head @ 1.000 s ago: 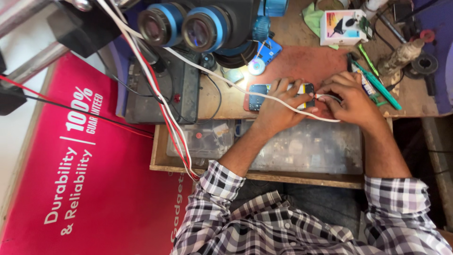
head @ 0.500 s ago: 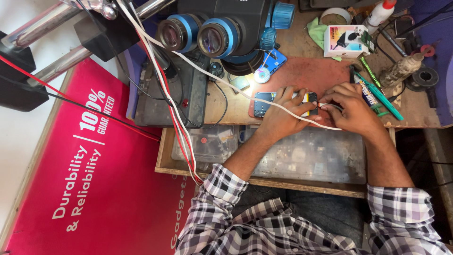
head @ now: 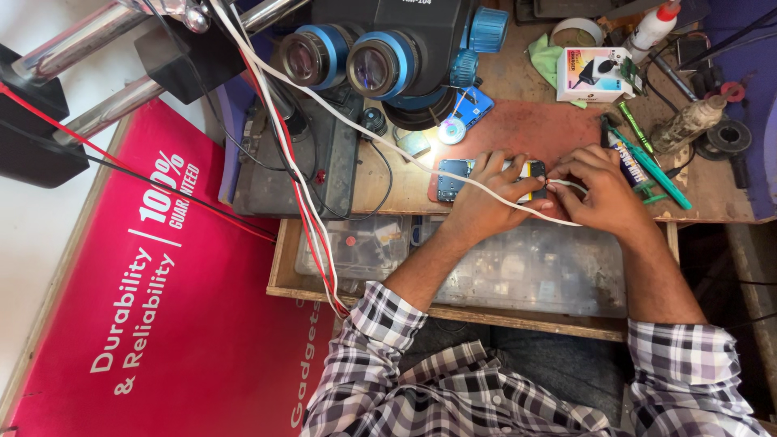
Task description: The person solders a small electronic component, cleans it with a brush, and then installs it into the chassis of a phone by hand and with a tool.
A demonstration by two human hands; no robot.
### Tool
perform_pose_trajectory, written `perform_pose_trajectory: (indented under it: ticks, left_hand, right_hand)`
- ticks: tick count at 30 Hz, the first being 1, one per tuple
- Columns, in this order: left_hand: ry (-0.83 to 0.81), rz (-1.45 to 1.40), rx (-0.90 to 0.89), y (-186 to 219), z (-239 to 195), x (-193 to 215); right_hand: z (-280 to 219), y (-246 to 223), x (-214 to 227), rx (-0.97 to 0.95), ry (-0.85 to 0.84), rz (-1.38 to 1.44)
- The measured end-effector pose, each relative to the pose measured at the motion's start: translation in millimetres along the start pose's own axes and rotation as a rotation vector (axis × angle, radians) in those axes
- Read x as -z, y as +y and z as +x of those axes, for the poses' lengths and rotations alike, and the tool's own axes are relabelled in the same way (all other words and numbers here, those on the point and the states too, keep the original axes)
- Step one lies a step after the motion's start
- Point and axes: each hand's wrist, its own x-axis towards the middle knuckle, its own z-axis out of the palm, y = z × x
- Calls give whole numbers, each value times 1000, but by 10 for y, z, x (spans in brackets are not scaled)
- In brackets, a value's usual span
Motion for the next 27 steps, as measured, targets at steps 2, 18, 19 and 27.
perform_pose_trajectory:
  ticks: [2, 18, 19, 27]
  left_hand:
    - [9, -4, 2, 2, -2, -1]
    - [26, -13, 7, 4, -4, 0]
    - [23, -12, 10, 6, -4, -1]
    - [16, -13, 8, 2, 0, 14]
  right_hand:
    - [0, -9, 0, 2, 5, 5]
    - [-16, 8, -16, 19, 39, 21]
    - [-21, 12, -14, 24, 40, 27]
    - [-5, 19, 20, 19, 12, 58]
